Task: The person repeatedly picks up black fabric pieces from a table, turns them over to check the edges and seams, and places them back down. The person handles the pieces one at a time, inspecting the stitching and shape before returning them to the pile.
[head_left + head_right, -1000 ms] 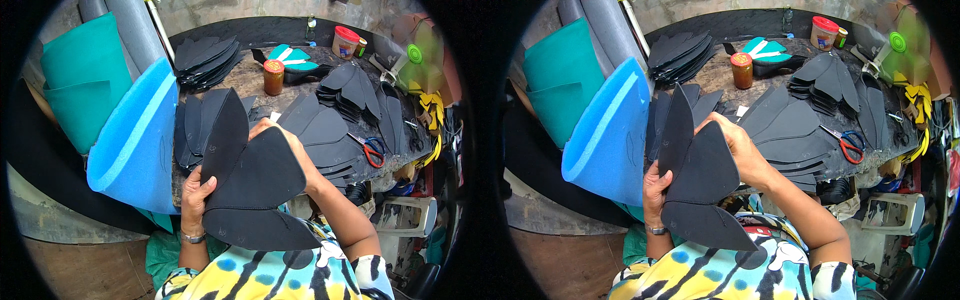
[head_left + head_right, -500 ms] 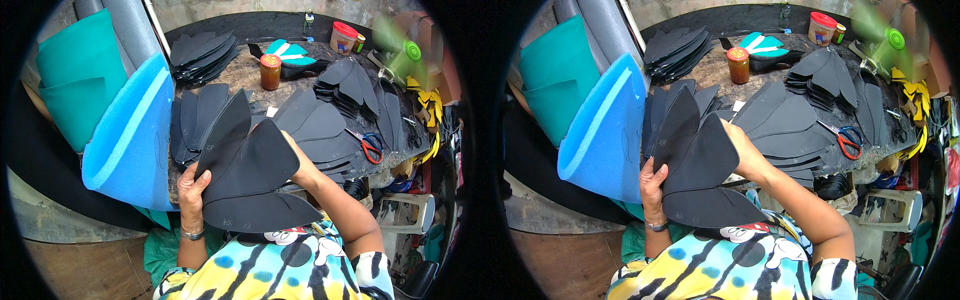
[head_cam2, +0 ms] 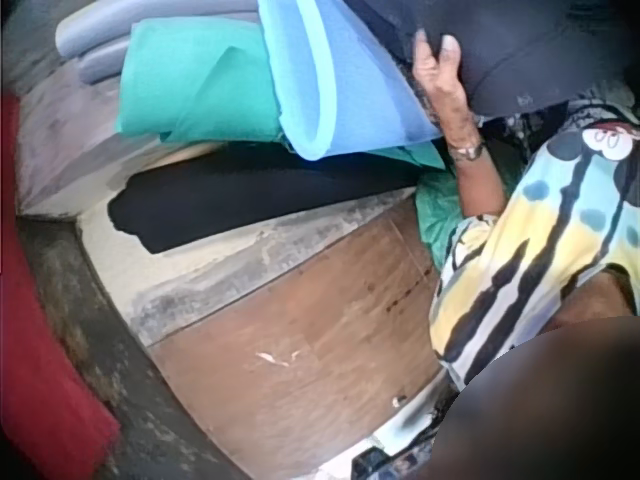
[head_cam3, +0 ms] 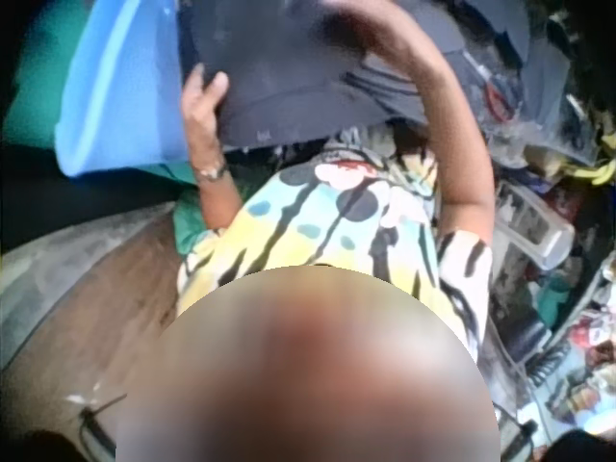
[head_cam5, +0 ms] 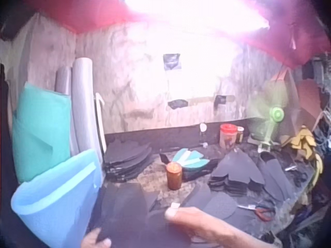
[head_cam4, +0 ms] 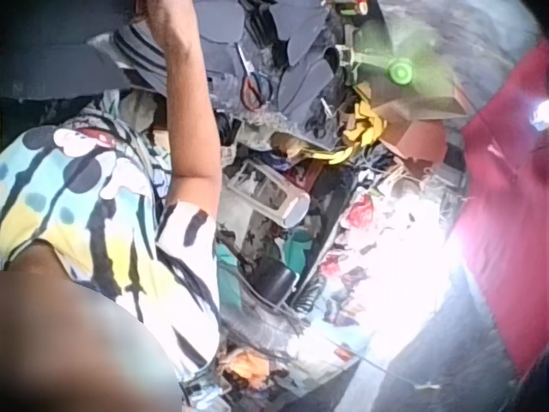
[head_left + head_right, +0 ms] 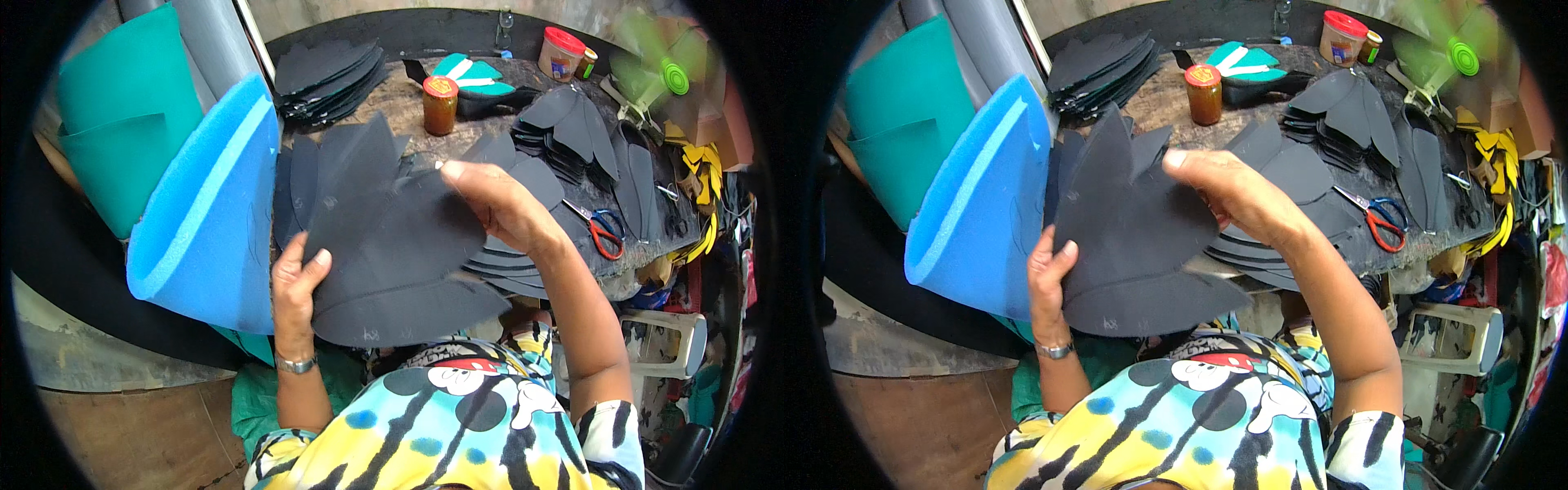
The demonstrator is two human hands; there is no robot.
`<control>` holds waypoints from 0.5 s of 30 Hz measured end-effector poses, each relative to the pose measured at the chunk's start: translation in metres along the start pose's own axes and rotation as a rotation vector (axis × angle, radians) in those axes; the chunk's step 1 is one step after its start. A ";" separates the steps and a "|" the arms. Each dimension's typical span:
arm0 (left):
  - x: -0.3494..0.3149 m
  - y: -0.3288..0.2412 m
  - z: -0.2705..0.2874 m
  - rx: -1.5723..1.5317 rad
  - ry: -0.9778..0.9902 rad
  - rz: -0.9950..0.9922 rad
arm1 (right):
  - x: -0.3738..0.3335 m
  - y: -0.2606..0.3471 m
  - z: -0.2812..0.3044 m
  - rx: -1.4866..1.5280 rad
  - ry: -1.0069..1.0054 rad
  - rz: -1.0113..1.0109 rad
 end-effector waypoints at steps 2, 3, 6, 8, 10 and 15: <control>0.000 -0.001 0.001 -0.176 -0.183 -0.012 | -0.001 0.002 -0.001 0.048 0.033 0.130; 0.004 -0.002 0.001 -0.458 -0.100 0.006 | -0.001 0.002 -0.004 0.118 0.026 0.201; 0.008 0.003 -0.023 -0.891 0.274 0.106 | 0.001 0.003 -0.013 0.270 -0.159 0.342; 0.006 0.009 -0.044 -0.668 0.363 0.054 | 0.000 0.004 -0.018 0.241 -0.232 0.385; 0.007 0.017 -0.059 -0.603 0.065 0.133 | -0.003 0.003 -0.023 0.237 -0.241 0.356; 0.023 0.015 -0.056 -0.786 0.003 0.417 | -0.012 0.002 -0.024 0.427 0.019 0.424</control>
Point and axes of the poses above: each hand's wrist, its own x-axis towards the middle knuckle, its own z-axis out of the back of the hand, y = z × x, the point moved 1 cm from there along x, towards the middle knuckle
